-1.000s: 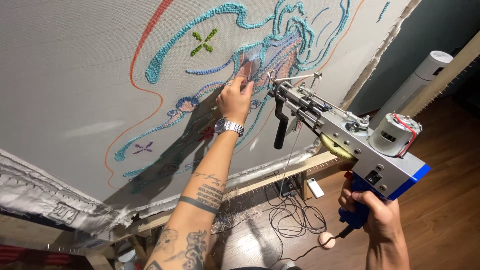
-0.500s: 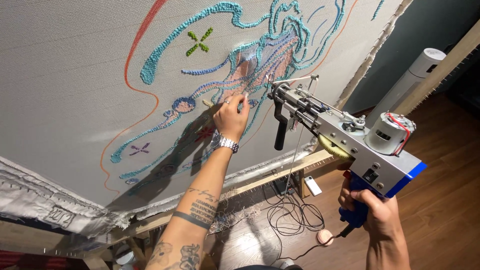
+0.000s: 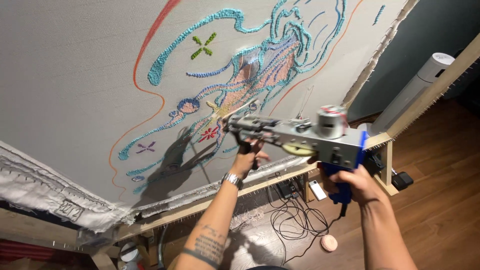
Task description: Using a tufting gun to weave yarn into a rug canvas following a pre-drawn design.
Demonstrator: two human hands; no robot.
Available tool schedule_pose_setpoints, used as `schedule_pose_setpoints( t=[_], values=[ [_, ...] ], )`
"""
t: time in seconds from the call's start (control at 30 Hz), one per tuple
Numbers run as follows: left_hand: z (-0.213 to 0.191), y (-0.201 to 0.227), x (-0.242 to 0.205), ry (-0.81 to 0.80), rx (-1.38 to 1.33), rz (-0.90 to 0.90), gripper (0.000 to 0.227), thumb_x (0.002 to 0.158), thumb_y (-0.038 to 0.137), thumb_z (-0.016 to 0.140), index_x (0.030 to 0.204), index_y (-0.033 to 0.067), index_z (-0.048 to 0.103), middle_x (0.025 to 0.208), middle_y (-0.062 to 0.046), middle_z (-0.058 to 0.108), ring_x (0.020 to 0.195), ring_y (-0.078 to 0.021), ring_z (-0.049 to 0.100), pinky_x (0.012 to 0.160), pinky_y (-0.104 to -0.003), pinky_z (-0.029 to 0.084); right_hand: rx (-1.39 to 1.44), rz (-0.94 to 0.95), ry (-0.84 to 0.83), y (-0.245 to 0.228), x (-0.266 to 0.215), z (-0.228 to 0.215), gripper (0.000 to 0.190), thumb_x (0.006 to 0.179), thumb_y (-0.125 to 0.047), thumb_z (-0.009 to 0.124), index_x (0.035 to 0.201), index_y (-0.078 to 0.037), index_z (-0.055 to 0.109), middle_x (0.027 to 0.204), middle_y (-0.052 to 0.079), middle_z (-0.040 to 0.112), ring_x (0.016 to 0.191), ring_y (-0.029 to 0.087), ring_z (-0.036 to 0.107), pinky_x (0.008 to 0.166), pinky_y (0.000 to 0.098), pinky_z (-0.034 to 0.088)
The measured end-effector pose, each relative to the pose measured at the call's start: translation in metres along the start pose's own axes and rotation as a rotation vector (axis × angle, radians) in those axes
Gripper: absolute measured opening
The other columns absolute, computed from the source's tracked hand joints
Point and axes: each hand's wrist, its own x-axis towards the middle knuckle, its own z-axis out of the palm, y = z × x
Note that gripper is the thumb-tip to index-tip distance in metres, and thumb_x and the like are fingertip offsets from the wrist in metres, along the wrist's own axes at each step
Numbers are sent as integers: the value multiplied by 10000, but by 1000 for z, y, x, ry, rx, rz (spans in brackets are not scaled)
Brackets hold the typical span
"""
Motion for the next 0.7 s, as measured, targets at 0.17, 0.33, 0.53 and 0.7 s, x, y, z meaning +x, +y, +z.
schedule_pose_setpoints(
  t=[0.17,0.33,0.53,0.7],
  values=[
    [-34,-64,-19,300,-154,-9,130,881,205,542,894,79,512,480,-60,484,376,-150,471,333,-225,376,82,105,-263,-4,20,17,203,570,108,582,771,78,589,481,174,492,315,256,509,297,395,409],
    [-25,-37,-72,488,-218,-10,71,892,141,537,856,94,498,518,2,466,434,-108,463,355,-171,372,136,255,-437,-11,29,21,255,647,95,612,898,95,568,561,180,527,367,249,526,314,378,429],
    [-1,-12,-112,402,-234,125,106,897,68,482,893,-9,555,407,-73,391,250,-103,364,290,-231,360,688,675,-1356,-11,54,22,886,688,-330,733,1291,79,230,1187,370,367,1169,516,366,822,478,488],
    [25,-14,-118,314,-303,180,67,898,61,499,863,16,533,395,-90,379,243,-107,357,300,-236,373,-164,843,-940,-26,7,108,576,885,-310,355,1434,-223,205,1091,288,587,905,313,595,789,381,468]
  ],
)
